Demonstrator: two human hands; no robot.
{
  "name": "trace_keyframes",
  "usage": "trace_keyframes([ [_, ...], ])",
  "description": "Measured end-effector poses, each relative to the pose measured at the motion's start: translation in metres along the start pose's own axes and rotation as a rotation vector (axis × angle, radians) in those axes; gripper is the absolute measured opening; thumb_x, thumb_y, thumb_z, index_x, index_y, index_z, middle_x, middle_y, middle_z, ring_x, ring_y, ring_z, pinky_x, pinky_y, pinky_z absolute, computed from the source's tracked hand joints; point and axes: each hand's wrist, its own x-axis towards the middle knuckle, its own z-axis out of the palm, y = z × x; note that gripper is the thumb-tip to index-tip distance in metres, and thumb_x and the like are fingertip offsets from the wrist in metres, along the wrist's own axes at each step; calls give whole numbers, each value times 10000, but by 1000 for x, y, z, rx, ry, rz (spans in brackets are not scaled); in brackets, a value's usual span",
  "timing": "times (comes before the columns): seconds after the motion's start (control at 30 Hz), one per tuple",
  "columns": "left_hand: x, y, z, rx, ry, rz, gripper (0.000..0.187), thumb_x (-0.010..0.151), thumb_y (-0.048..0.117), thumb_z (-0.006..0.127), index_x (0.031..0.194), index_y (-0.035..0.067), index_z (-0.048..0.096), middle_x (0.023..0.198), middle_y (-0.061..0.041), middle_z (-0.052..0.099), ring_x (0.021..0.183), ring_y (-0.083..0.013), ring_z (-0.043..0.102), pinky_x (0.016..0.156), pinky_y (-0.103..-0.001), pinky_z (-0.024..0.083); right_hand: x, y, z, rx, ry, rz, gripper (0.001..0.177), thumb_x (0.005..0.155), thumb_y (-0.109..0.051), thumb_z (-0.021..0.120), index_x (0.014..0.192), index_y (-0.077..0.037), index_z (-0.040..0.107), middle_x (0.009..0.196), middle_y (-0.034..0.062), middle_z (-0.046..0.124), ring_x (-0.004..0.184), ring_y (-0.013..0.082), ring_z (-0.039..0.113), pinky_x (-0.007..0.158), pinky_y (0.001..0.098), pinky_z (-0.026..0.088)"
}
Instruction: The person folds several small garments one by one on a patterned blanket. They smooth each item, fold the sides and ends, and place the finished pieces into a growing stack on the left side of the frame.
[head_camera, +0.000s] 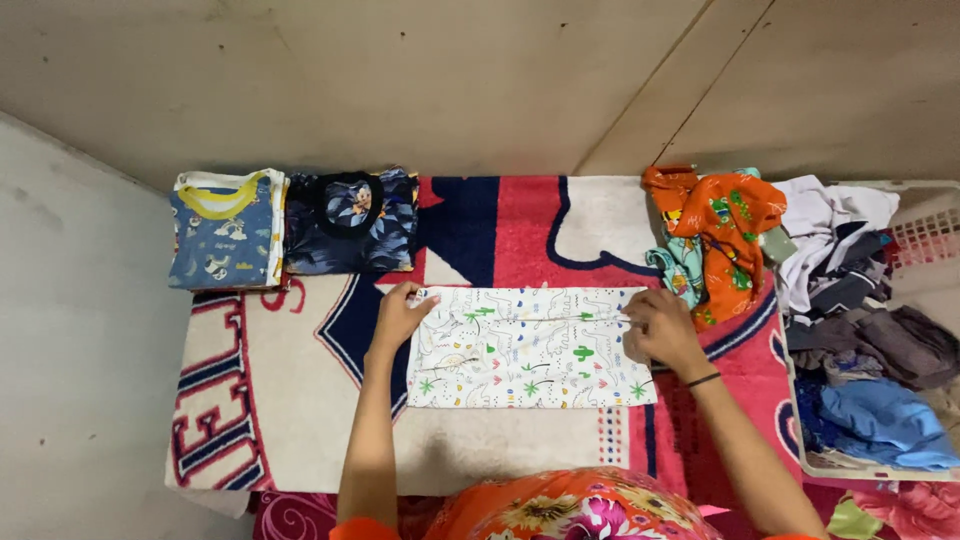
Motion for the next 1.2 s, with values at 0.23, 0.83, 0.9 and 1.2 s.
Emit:
trace_keyframes([
  [0.23,5,-14,18,-434,-57,-155,298,864,223,836,1050,69,663,826,-63,702,732,-137,646,624,-282,537,31,-21,7,-4,187,125,301,1030,-321,577,1092,-73,737,1100,142,681,1058,379,653,883,493,528],
  [0.83,-49,86,65,327,233,387,240,950,-39,575,1157,8,688,1183,-210,701,1222,-388,619,1048,-490,454,32,-149,12,76,70,394,686,1041,-512,433,1571,-85,350,1632,159,363,1543,320,244,1199,686,94],
  [0.9,-61,84,86,419,67,203,557,915,-114,561,1457,-28,469,1512,-223,503,1452,-367,406,1213,-503,264,39,-179,23,152,-30,243,691,1050,-485,420,1605,-101,277,1663,144,291,1548,309,211,1218,616,123],
  [1.2,-77,66,74,627,82,33,859,1015,637,423,1593,29,240,1680,-202,202,1565,-366,131,1239,-566,99,28,-149,37,28,-146,247,863,992,-678,381,1637,-143,176,1683,106,227,1544,296,193,1243,517,130],
])
